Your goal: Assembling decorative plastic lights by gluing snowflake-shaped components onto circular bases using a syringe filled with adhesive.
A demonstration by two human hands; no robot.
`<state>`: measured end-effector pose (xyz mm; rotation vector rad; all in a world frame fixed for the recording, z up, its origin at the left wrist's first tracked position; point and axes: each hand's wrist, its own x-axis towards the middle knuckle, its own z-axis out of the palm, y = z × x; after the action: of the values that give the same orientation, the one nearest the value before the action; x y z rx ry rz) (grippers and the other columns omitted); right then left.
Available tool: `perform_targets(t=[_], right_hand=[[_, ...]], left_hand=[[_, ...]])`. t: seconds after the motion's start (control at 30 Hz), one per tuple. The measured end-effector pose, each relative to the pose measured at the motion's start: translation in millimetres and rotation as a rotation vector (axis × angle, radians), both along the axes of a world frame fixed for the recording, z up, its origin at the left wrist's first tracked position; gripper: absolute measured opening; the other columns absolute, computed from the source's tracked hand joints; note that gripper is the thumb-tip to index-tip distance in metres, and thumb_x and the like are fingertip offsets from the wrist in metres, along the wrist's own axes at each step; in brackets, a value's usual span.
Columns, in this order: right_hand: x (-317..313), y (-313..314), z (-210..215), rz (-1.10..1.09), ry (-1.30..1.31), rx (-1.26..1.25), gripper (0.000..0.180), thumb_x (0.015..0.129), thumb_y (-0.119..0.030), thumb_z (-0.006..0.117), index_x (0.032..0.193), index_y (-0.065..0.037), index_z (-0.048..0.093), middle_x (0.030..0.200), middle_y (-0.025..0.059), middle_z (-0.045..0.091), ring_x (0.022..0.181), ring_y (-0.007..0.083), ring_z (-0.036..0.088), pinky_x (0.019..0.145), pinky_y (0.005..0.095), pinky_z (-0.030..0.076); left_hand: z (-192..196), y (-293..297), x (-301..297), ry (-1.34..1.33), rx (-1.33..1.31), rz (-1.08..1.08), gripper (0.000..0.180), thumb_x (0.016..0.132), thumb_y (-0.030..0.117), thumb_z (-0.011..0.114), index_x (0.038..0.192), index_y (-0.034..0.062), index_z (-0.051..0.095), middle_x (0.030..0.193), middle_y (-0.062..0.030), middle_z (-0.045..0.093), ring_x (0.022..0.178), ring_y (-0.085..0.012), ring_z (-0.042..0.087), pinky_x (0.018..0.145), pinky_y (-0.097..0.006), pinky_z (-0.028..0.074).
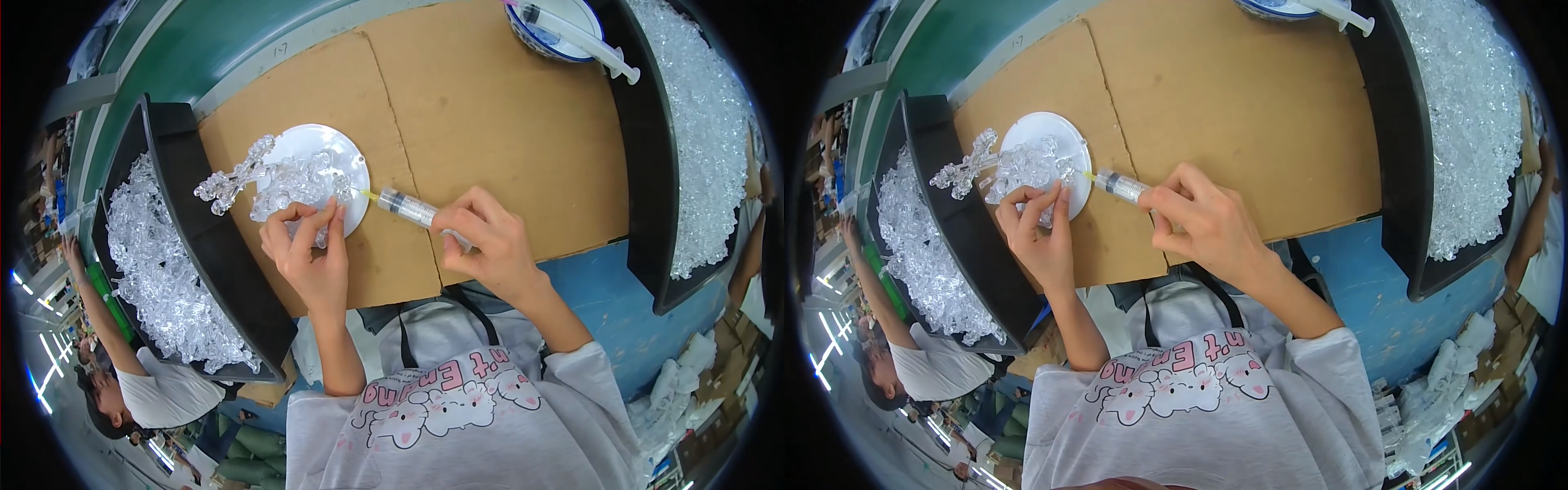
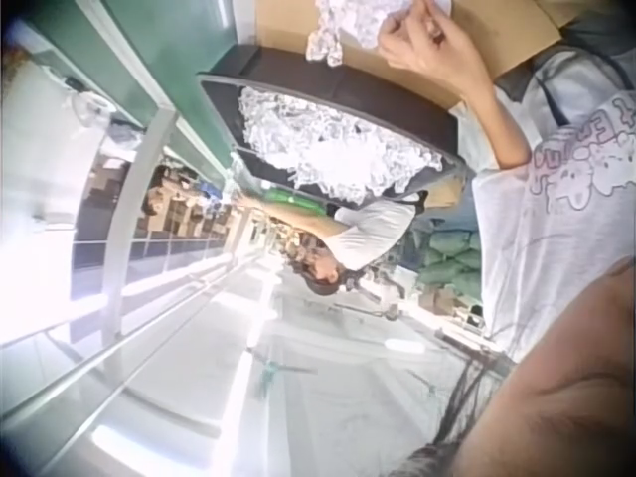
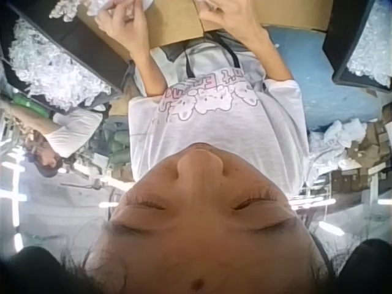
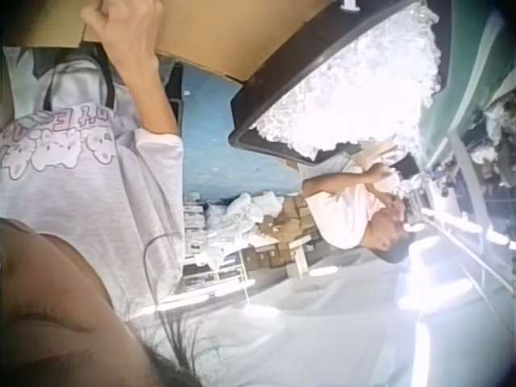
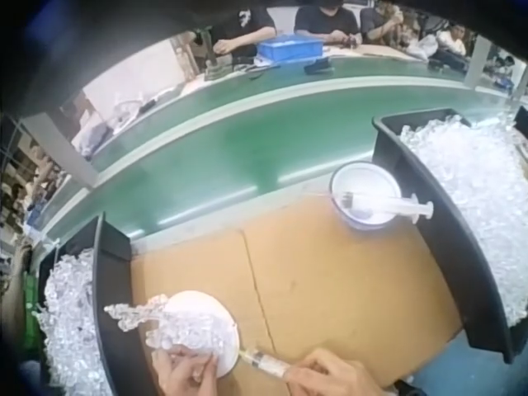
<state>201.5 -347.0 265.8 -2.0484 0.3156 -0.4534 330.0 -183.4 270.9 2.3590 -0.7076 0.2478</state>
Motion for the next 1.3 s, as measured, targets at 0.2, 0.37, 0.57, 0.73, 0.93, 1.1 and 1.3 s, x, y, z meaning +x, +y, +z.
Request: perform_targets(t=[0.2,0.37,0.57,0.73,0.93,1.1,1.3], right_hand=[[-1,2,0,0.005,-0.009,0.011,0.025,0.061,0.005,0.061,0.081,-0.01,0.063,0.077,0.0035,0.055,0.059,0.0151,0.054,0.047,0.0276,0.043],[-3,3,-2,0.01,-0.02,0.012,0.025,0.061,0.005,0.061,0.081,-0.009,0.062,0.076,0.0038,0.055,0.059,0.0156,0.054,0.047,0.0276,0.044],[-7,3,0,0.029,-0.024,0.046,0.024,0.061,0.005,0.061,0.08,-0.008,0.062,0.077,0.0045,0.056,0.061,0.0164,0.056,0.049,0.0275,0.044],[-10,-5,3,-0.013,-0.005,0.082,0.021,0.061,0.003,0.062,0.081,-0.006,0.062,0.08,0.008,0.059,0.068,0.0197,0.058,0.056,0.029,0.047],[-12,-6,3,-0.063,-0.044,0.065,0.021,0.062,0.001,0.062,0.081,-0.009,0.061,0.076,0.0042,0.052,0.058,0.0177,0.053,0.05,0.0291,0.043],[-8,-8,5,-0.061,-0.016,0.075,0.021,0.064,0.003,0.061,0.082,-0.007,0.061,0.078,0.007,0.055,0.063,0.0195,0.055,0.054,0.0292,0.045],[11,-13,9,-0.045,-0.044,0.109,0.021,0.065,0.005,0.06,0.084,-0.005,0.06,0.08,0.0084,0.056,0.068,0.0208,0.056,0.058,0.0291,0.045]], left_hand=[[4,-1,0,-0.024,0.054,-0.015,0.015,0.069,0.001,0.077,0.082,0.0056,0.072,0.083,-0.0037,0.054,0.082,-0.0178,0.051,0.07,-0.028,0.041],[2,0,-1,-0.008,0.033,-0.01,0.015,0.069,0.001,0.077,0.082,0.0052,0.072,0.084,-0.0037,0.054,0.083,-0.0175,0.051,0.07,-0.028,0.042],[-2,0,0,-0.014,0.002,-0.001,0.016,0.066,0.007,0.079,0.081,0.0102,0.073,0.082,-0.0018,0.055,0.082,-0.0194,0.049,0.076,-0.032,0.035],[1,0,0,-0.009,0.014,0.005,0.015,0.067,0.008,0.078,0.08,0.011,0.072,0.083,-0.002,0.055,0.083,-0.02,0.05,0.076,-0.032,0.035],[18,-11,-3,0.002,0.178,0.012,0.012,0.069,0.009,0.077,0.077,0.0106,0.069,0.082,-0.0032,0.051,0.082,-0.0214,0.049,0.073,-0.034,0.035],[18,-9,0,0.036,0.183,0.011,0.011,0.069,0.009,0.076,0.078,0.0103,0.069,0.083,-0.0041,0.05,0.081,-0.0223,0.048,0.072,-0.035,0.036],[30,-9,-11,-0.02,0.157,-0.019,0.024,0.07,0.009,0.077,0.093,0.0083,0.07,0.095,-0.0086,0.054,0.086,-0.0235,0.051,0.075,-0.036,0.041]])
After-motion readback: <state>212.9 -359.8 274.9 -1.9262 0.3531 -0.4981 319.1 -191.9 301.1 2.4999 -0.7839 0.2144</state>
